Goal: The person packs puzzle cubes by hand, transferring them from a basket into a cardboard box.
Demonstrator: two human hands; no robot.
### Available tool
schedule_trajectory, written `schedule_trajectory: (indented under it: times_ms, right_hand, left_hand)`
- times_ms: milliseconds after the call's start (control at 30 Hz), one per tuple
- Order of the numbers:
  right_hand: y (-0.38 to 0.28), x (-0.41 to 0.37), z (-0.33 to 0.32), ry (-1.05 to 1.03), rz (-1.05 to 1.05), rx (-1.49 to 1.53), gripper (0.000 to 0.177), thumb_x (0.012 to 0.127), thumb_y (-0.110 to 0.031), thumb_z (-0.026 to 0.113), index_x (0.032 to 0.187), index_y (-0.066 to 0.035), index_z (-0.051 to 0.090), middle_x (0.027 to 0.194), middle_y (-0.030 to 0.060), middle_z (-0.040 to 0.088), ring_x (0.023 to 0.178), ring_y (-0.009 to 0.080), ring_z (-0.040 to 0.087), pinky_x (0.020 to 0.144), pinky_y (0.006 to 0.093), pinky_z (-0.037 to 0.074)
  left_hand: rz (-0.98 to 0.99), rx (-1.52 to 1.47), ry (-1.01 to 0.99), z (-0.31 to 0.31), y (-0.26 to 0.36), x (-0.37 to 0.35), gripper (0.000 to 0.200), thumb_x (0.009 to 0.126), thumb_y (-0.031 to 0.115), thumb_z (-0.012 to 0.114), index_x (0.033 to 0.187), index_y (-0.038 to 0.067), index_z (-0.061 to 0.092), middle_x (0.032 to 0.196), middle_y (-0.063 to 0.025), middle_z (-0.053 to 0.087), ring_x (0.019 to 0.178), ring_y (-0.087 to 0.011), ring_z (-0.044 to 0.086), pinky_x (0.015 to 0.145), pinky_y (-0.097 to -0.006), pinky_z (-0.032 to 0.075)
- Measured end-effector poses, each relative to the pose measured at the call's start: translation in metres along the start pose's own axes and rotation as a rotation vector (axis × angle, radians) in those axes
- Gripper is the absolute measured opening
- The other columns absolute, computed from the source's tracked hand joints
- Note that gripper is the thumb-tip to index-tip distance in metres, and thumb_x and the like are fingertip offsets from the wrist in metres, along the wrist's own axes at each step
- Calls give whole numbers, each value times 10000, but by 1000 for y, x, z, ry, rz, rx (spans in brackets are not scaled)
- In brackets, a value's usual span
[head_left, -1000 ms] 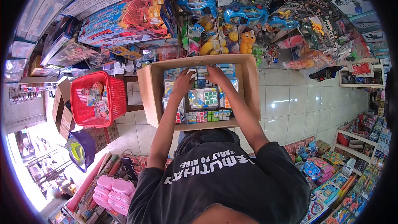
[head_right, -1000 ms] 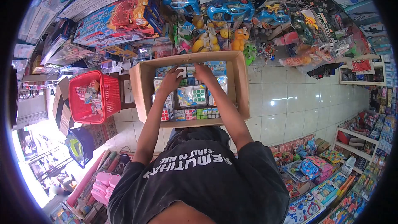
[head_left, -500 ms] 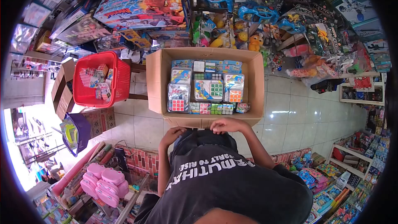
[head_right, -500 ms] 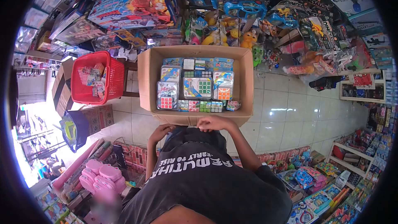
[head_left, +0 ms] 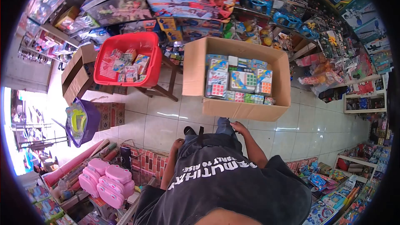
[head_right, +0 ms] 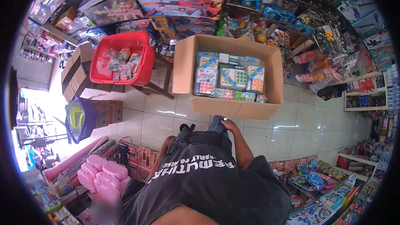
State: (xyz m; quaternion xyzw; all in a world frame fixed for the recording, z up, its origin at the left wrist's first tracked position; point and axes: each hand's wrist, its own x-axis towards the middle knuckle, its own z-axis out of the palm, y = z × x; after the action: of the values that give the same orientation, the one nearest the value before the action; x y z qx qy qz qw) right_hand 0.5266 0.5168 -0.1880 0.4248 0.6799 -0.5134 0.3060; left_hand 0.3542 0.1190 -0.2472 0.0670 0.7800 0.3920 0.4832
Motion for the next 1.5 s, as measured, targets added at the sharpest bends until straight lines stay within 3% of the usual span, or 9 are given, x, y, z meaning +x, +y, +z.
schedule_trajectory:
  times_ms: [33, 133, 467, 867, 933, 1000, 1267, 1367, 1500]
  right_hand:
    - [7, 23, 22, 56, -48, -76, 582, 784, -563, 521, 1077, -64, 586, 1012, 161, 620, 823, 268, 626, 701, 391, 481]
    - [-23, 48, 74, 148, -169, -317, 528, 771, -510, 564, 978, -28, 621, 974, 186, 634, 870, 288, 625, 770, 368, 472]
    - [-184, 50, 172, 44, -508, -571, 379, 745, -398, 638, 928, -67, 622, 934, 167, 638, 911, 299, 609, 786, 366, 474]
    - [-386, -10, 184, -251, -789, -64, 208, 869, -167, 555, 1024, -30, 582, 900, 52, 622, 853, 108, 581, 753, 256, 463]
    - [-425, -24, 176, -508, -755, 147, 206, 891, -181, 535, 1030, -32, 565, 908, 36, 611, 842, 108, 574, 754, 253, 457]
    - [-468, -52, 164, -551, -749, 145, 199, 903, -185, 523, 1030, -35, 554, 893, 24, 600, 825, 102, 568, 738, 252, 455]
    - [-590, -11, 145, -359, -919, 390, 135, 893, -122, 525, 962, -8, 544, 809, 14, 573, 737, 66, 552, 678, 226, 454]
    - [-620, 43, 143, -117, -919, 228, 165, 874, -130, 550, 980, -4, 540, 825, 31, 584, 737, 89, 573, 683, 241, 458]
    - [-637, 122, 154, 194, -1020, 25, 327, 817, -163, 614, 1101, -50, 500, 992, 123, 569, 917, 228, 576, 767, 321, 464]
  left_hand:
    - [-2, -41, 9, -8, -10, 3, 337, 821, 312, 596, 992, 26, 647, 819, -90, 650, 754, -177, 592, 702, -300, 477]
    - [7, -94, 95, -40, -6, -7, 330, 822, 309, 594, 996, 34, 646, 790, -75, 639, 718, -158, 575, 674, -294, 468]
    - [-163, -317, 235, -109, -8, -57, 270, 836, 270, 574, 975, 49, 644, 733, -40, 601, 636, -115, 524, 599, -259, 444]
    - [85, -561, 418, -194, 79, -61, 314, 863, 238, 536, 1104, 41, 569, 918, -56, 620, 806, -132, 577, 684, -261, 454]
    - [322, -493, 552, -225, 109, -57, 271, 885, 192, 507, 1099, 35, 561, 924, -49, 612, 811, -127, 574, 678, -257, 450]
    - [410, -479, 605, -260, 150, -60, 254, 895, 170, 494, 1095, 27, 558, 927, -49, 610, 809, -126, 573, 679, -251, 448]
    - [610, -517, 705, -389, 299, -22, 210, 906, 116, 492, 1069, -8, 540, 927, -47, 602, 802, -112, 571, 691, -240, 442]
    - [713, -242, 742, -431, 329, 24, 208, 894, 93, 502, 1073, -8, 532, 953, -76, 600, 813, -157, 588, 707, -266, 455]
    - [776, 243, 736, -473, 354, 78, 315, 824, 41, 529, 1138, 28, 504, 1140, -159, 518, 1039, -285, 519, 853, -363, 433]
